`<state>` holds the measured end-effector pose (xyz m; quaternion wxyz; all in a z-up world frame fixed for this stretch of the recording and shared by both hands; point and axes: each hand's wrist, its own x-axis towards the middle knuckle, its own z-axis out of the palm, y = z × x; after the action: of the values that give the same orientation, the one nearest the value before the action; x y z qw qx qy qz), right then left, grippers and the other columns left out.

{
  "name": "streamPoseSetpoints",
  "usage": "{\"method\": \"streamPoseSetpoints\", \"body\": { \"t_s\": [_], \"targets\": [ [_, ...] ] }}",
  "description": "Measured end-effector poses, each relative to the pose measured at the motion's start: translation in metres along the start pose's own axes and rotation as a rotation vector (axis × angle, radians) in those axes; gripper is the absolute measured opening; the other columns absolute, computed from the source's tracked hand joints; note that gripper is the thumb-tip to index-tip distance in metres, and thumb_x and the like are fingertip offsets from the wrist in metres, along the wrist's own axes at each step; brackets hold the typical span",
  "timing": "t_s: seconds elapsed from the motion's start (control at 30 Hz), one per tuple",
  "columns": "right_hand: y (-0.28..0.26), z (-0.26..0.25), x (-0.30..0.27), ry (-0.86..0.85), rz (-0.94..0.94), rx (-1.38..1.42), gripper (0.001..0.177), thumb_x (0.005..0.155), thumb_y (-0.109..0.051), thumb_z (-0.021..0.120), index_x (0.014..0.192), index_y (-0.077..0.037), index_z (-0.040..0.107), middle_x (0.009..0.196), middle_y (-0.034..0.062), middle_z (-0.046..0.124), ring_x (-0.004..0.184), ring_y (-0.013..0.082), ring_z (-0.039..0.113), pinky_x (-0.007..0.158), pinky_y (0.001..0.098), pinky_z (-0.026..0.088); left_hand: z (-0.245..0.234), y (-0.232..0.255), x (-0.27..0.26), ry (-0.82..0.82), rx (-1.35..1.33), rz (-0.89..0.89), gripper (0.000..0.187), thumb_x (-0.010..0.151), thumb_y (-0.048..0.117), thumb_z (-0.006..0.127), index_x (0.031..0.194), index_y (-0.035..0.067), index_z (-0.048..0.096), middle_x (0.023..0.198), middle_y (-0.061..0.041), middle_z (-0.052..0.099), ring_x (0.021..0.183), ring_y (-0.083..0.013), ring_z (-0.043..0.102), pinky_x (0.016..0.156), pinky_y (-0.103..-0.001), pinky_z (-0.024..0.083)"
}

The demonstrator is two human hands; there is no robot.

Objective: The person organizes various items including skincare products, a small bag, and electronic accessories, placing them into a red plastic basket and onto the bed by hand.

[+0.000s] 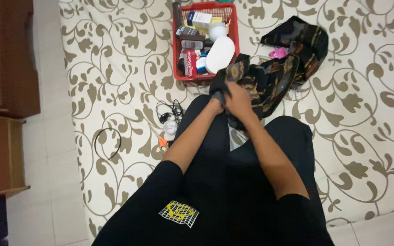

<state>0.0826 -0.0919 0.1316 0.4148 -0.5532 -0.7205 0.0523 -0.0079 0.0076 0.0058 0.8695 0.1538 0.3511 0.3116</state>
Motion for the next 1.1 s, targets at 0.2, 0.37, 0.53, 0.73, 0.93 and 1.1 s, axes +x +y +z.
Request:
{"method": "streamPoseSetpoints", "body": {
  "t_s": [0.2,0.37,0.53,0.73,0.93,1.1],
  "targets": [
    [0.062,-0.005,-0.003,0.265,0.358,-0.016,0.026,0.105,-0.023,0.068,0.107,0.001,0.061,0.101,0.0257,0.064,0.095,0.0478,0.064,0.082,0.0498,0.05,0.001,-0.006,-0.005,-0.246,0.067,0.178,0.046,0.105,0.053,0.052,0.109,0.01,0.066,0.09,-0.007,0.07,0.076,-0.0222,0.069,0.068,-0.04,0.06],
    [0.027,-0.01,0.003,0.486,0.616,0.369,0.043,0.083,-0.028,0.085,0.1,-0.003,0.054,0.087,0.0119,0.063,0.079,0.0269,0.063,0.072,0.0406,0.052,0.004,-0.001,-0.005,-0.187,0.011,0.115,0.047,0.103,0.056,0.054,0.109,0.012,0.068,0.089,-0.005,0.07,0.074,-0.0195,0.069,0.068,-0.035,0.058],
    [0.001,0.005,0.004,0.157,0.426,0.183,0.044,0.082,-0.024,0.089,0.092,0.0,0.053,0.082,0.0182,0.056,0.075,0.0321,0.058,0.072,0.0426,0.05,-0.001,-0.003,-0.003,-0.021,-0.049,0.097,0.041,0.098,0.046,0.051,0.112,0.011,0.068,0.099,-0.006,0.074,0.086,-0.0192,0.073,0.077,-0.035,0.061],
    [0.019,-0.014,0.013,0.406,0.498,0.209,0.038,0.099,-0.028,0.073,0.126,-0.003,0.063,0.109,0.0192,0.072,0.101,0.0413,0.07,0.087,0.0469,0.054,0.0,-0.009,-0.003,-0.2,0.175,0.229,0.04,0.114,0.044,0.052,0.121,0.008,0.065,0.097,-0.005,0.067,0.08,-0.0183,0.063,0.069,-0.035,0.052],
    [-0.014,-0.006,-0.002,-0.052,0.278,-0.023,0.048,0.081,-0.03,0.08,0.113,-0.002,0.059,0.099,0.0258,0.069,0.097,0.0481,0.066,0.082,0.0513,0.052,-0.013,-0.013,-0.001,-0.175,0.05,0.297,0.036,0.099,0.02,0.055,0.135,0.016,0.061,0.12,0.003,0.072,0.109,-0.0109,0.07,0.098,-0.03,0.055],
    [0.014,-0.012,0.012,0.174,0.393,0.13,0.05,0.092,-0.027,0.072,0.133,-0.003,0.056,0.111,0.0267,0.071,0.102,0.0455,0.069,0.088,0.0483,0.054,-0.01,-0.009,0.006,-0.203,0.022,0.108,0.044,0.102,0.045,0.05,0.114,0.007,0.068,0.099,-0.011,0.073,0.083,-0.0256,0.07,0.076,-0.042,0.058]
  ]
}}
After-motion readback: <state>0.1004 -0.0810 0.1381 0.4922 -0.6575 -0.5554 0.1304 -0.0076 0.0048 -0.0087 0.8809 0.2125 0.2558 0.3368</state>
